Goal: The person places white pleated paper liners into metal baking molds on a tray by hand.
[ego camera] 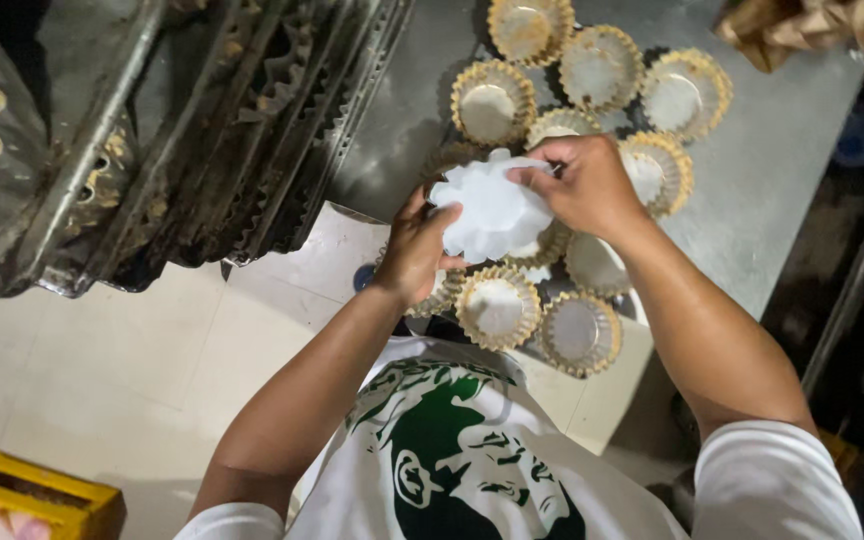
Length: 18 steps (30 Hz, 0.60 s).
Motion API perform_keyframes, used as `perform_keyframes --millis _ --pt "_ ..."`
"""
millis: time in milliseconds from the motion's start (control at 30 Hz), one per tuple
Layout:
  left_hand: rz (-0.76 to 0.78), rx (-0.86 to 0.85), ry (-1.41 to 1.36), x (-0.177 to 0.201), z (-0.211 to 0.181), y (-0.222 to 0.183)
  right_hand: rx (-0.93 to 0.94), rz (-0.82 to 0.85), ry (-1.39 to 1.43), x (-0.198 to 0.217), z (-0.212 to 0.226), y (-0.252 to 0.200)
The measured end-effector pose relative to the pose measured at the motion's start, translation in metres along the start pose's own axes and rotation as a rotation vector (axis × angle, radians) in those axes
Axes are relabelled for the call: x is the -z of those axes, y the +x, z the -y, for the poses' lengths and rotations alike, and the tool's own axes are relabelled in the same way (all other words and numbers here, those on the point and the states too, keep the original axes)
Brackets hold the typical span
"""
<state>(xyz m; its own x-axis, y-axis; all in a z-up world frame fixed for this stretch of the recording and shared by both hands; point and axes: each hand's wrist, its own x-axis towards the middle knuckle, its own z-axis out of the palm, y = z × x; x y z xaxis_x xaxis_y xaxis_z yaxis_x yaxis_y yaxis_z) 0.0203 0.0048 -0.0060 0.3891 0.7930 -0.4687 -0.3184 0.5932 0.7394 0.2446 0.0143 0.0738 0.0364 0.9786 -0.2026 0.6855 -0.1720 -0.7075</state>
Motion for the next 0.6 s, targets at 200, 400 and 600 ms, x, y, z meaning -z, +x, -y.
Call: perform_keyframes --millis 200,400,600 --pt "-0.007 -0.088 -0.046 0.007 0.000 0.013 0.334 0.124 0.123 0.008 -0.019 0.034" --pt "0.041 -0.138 -0.158 0.027 0.003 0.033 0.181 0.017 0.140 0.028 -0.025 0.078" --pt "0.007 -0.130 -0.162 0.042 -0.002 0.045 0.031 -0.022 0.169 0.052 -0.066 0.133"
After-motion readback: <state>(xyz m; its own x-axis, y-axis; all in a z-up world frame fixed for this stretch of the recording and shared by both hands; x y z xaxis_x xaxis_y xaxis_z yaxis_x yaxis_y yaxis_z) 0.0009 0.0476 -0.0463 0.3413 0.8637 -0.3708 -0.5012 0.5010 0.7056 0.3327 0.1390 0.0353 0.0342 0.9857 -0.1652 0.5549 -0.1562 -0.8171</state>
